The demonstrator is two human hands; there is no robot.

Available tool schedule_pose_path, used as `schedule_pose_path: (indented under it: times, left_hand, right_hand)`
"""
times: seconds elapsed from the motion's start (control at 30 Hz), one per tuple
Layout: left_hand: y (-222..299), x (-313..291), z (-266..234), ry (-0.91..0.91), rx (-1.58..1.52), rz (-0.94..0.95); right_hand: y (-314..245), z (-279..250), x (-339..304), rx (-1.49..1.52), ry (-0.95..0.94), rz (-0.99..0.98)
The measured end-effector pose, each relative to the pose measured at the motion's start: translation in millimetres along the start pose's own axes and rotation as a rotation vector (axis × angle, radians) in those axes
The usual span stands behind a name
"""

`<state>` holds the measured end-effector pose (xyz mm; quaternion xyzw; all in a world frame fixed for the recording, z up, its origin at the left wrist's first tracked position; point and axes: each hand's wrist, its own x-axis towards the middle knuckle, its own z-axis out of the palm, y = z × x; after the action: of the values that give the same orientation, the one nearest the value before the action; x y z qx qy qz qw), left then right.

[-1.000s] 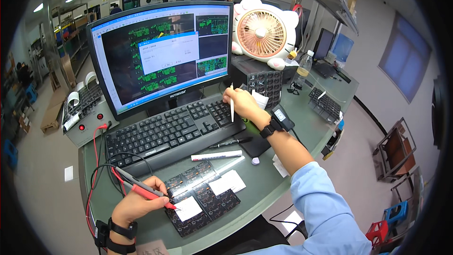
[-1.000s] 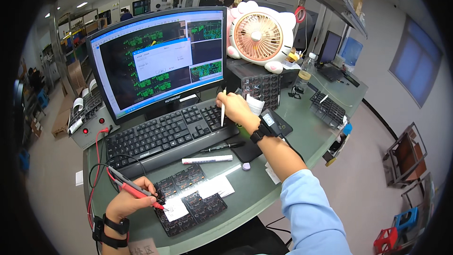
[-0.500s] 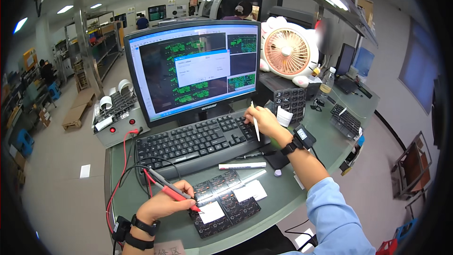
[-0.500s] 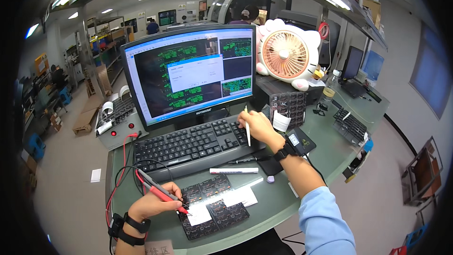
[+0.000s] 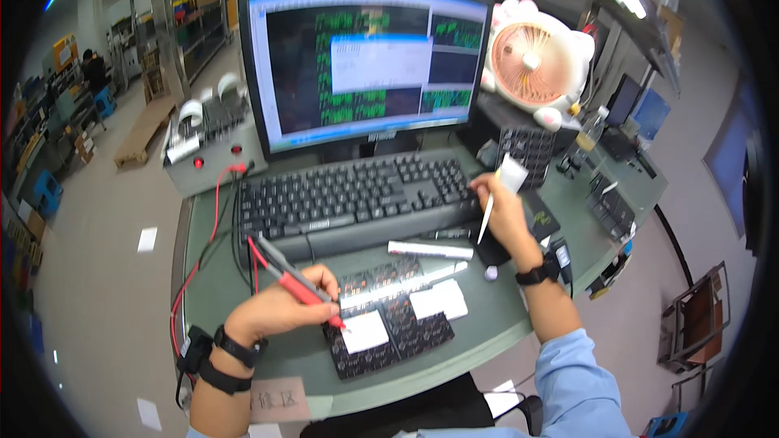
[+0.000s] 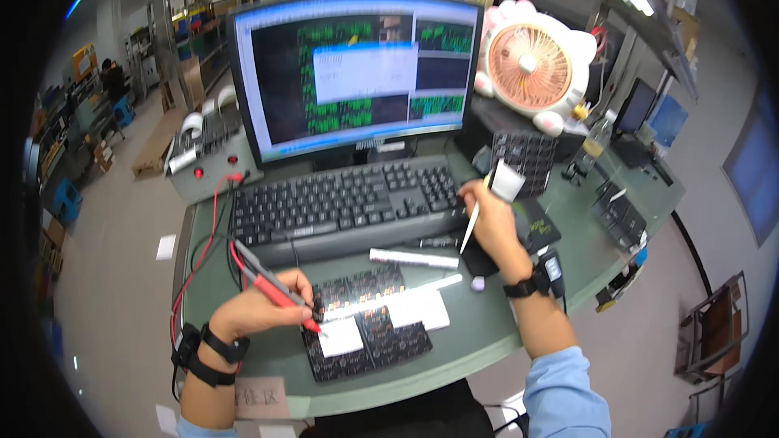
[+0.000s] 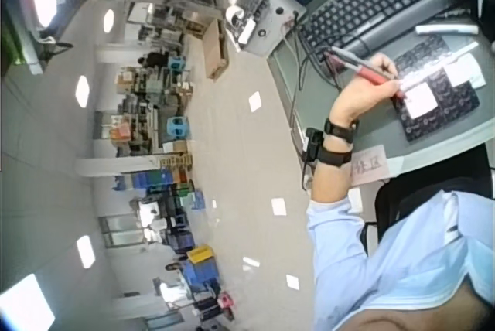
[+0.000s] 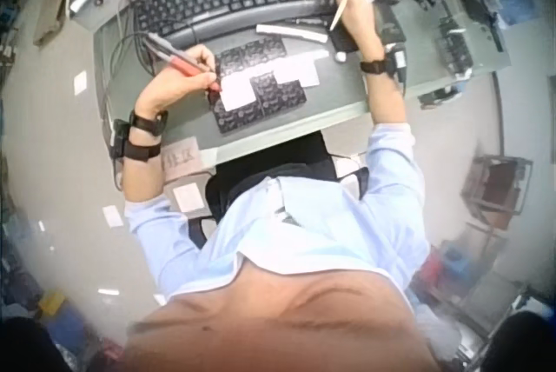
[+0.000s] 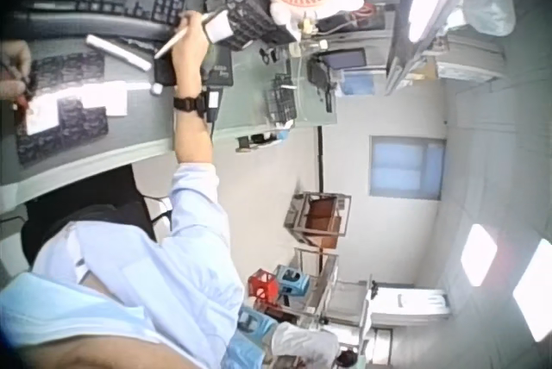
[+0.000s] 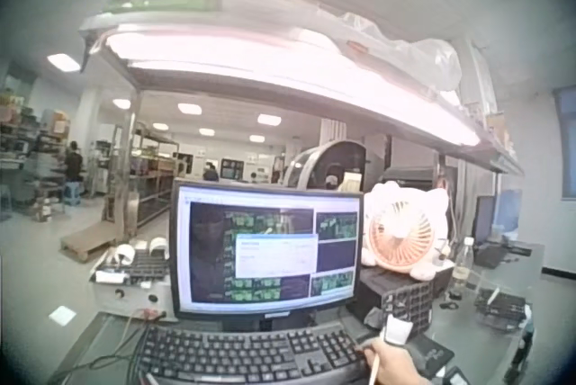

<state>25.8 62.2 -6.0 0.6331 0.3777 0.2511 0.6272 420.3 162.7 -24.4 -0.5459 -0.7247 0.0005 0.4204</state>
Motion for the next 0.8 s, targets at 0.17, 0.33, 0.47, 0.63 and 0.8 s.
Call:
schedule_pose_path:
  times: [0.17,0.33,0.47,0.63,0.8]
  left_hand:
    - [4.4,6.2,1.5,-0.007,0.009,0.011]
    - [0.7,2.9,2.6,0.000,0.016,-0.013]
    - [3.7,1.5,5.3,0.002,0.010,-0.031]
    - [3.8,4.7,5.0,0.013,0.040,-0.007]
    - [4.8,0.3,0.8,0.034,0.034,-0.024]
  right_hand:
    - [13.2,-0.8,2.3,-0.022,0.026,-0.012]
    - [11.9,2.7,-1.4,-0.043,-0.014,0.008]
    - [10.8,-0.2,-2.9,-0.035,0.008,-0.026]
    - [10.5,-2.7,-2.9,-0.024,0.004,-0.014]
    - [7.4,0.8,3.7,0.001,0.100,-0.064]
